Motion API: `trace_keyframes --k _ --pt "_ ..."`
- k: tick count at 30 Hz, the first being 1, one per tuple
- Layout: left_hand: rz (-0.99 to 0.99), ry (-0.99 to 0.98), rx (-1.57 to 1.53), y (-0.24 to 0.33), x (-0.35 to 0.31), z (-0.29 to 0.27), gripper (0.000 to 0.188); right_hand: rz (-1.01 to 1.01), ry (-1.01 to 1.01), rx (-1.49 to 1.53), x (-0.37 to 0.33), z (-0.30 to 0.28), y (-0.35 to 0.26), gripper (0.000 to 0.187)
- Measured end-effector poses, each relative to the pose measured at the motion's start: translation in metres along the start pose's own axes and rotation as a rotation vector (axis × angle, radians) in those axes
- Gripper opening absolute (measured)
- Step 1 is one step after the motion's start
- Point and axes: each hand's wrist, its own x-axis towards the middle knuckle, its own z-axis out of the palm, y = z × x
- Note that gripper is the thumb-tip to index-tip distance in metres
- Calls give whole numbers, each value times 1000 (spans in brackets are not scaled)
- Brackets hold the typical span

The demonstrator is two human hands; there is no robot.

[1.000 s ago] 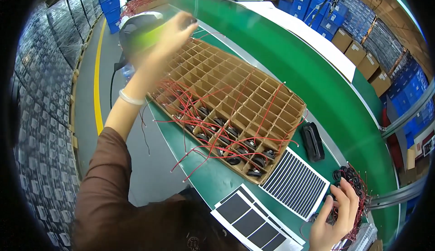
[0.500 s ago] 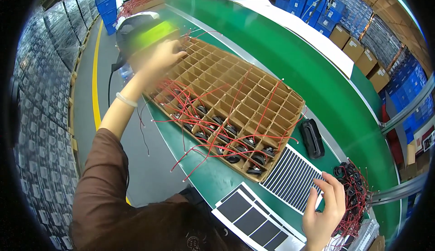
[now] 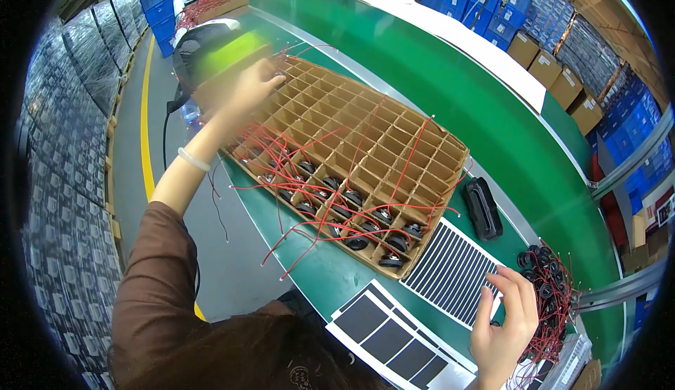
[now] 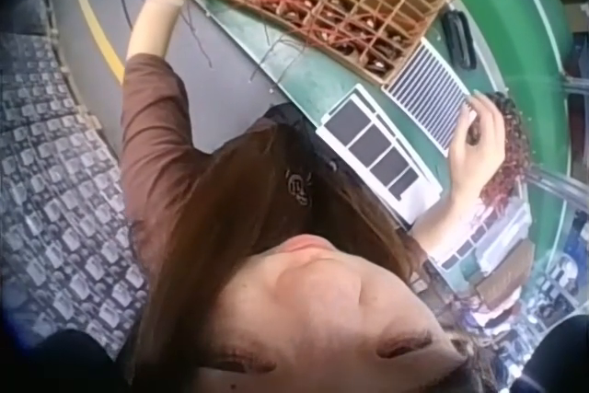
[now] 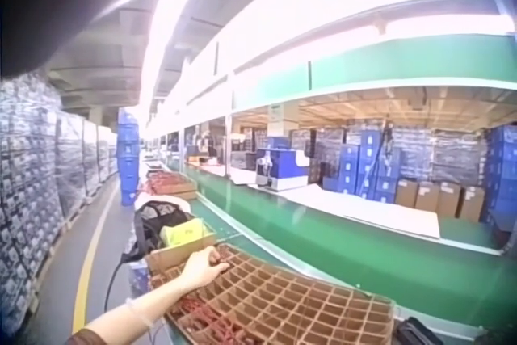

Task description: Inspecting small speaker drivers and applying adhesive ring components at a factory assembly line.

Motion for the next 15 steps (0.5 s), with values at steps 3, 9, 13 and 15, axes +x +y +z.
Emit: trace_keyframes --k 3,9,13,15 --pt "128 50 152 1 -5 -3 34 2 0 0 0 0 0 11" --pt "-49 31 45 3 -3 -4 28 -67 -12 -38 -1 -2 5 9" --pt "-236 -83 22 5 -1 -10 26 -68 -11 -29 -2 -2 7 9" --pt "-138 -64 101 4 -2 -12 27 -67 -12 -28 -2 -3 7 9"
